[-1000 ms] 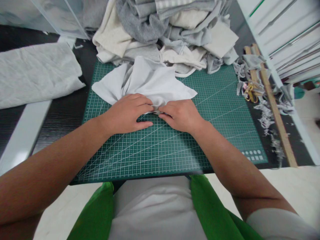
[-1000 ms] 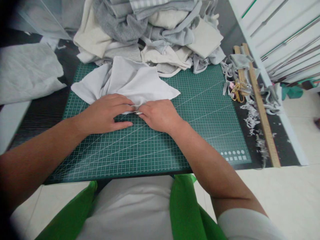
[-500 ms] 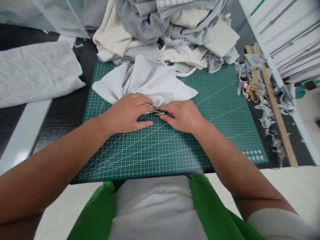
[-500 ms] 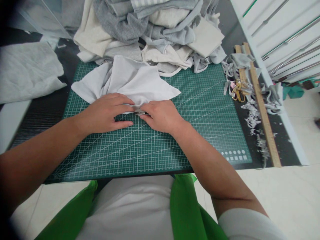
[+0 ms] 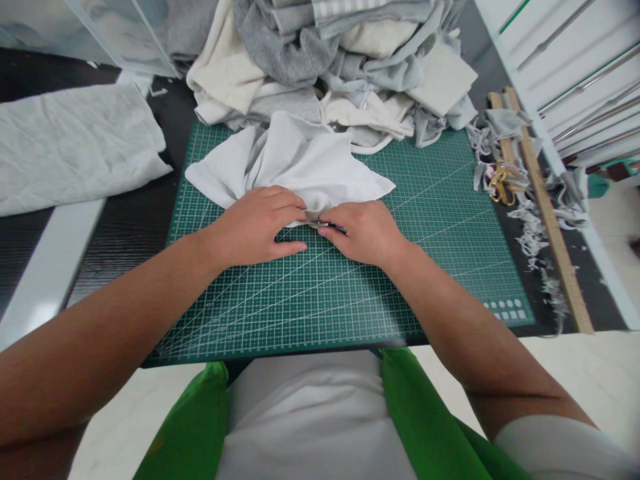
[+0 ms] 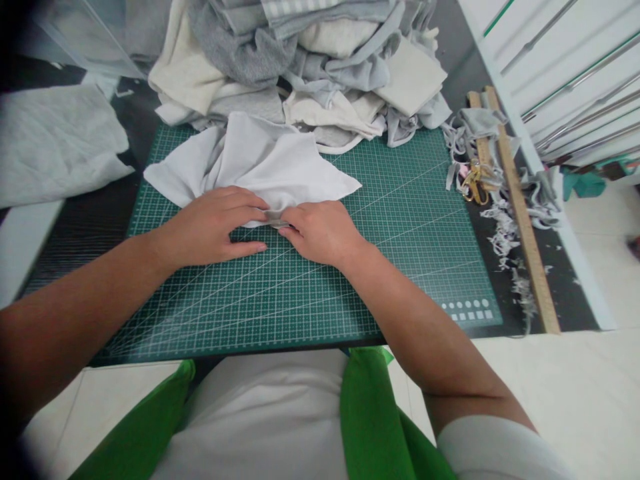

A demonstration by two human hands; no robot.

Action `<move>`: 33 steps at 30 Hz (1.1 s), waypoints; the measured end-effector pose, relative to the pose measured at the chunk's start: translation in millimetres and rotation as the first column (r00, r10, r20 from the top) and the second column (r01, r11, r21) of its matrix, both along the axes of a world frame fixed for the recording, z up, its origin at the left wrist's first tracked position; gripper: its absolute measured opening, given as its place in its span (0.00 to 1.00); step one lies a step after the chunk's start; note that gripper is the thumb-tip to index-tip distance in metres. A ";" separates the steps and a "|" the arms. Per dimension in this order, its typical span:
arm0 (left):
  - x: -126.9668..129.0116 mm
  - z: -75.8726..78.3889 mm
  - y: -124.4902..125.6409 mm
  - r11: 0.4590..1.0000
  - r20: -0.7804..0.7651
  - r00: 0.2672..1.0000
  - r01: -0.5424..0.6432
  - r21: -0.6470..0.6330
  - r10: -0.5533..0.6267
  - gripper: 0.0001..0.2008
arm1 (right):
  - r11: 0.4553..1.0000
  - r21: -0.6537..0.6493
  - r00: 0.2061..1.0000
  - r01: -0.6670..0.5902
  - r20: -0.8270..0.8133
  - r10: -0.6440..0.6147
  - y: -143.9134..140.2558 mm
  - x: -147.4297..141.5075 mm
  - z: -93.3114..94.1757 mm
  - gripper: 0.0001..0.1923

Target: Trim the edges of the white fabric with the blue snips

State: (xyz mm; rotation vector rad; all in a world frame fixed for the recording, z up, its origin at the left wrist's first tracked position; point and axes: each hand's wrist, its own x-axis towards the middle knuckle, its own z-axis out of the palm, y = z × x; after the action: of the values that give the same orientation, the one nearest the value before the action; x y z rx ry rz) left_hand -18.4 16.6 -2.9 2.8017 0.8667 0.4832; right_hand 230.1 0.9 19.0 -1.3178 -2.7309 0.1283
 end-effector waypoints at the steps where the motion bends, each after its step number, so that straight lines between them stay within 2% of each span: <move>1: 0.1 0.1 0.0 1.000 -0.002 1.000 0.000 -0.001 0.000 0.24 | 1.000 -0.003 1.000 0.001 -0.012 -0.001 0.1 0.8 -0.6 0.15; 15: 0.6 2.5 0.0 1.000 -0.007 1.000 -0.009 -0.021 0.009 0.23 | 1.000 -0.011 0.995 0.010 0.103 -0.009 1.8 -6.6 6.3 0.18; 24: 1.2 2.0 -0.1 0.999 0.010 1.000 -0.019 -0.043 0.019 0.21 | 0.999 -0.039 0.999 0.006 -0.037 -0.007 0.6 0.7 -0.2 0.15; 33: 1.6 2.7 0.4 0.998 0.026 0.999 -0.021 -0.062 0.022 0.23 | 1.000 -0.019 0.999 -0.006 -0.043 0.005 1.9 -2.8 -0.9 0.16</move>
State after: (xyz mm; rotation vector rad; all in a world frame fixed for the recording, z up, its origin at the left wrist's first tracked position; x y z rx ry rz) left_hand -16.8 17.0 -0.2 2.7268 0.8918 0.4875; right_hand 227.3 2.9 18.1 -1.2967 -2.7050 0.1813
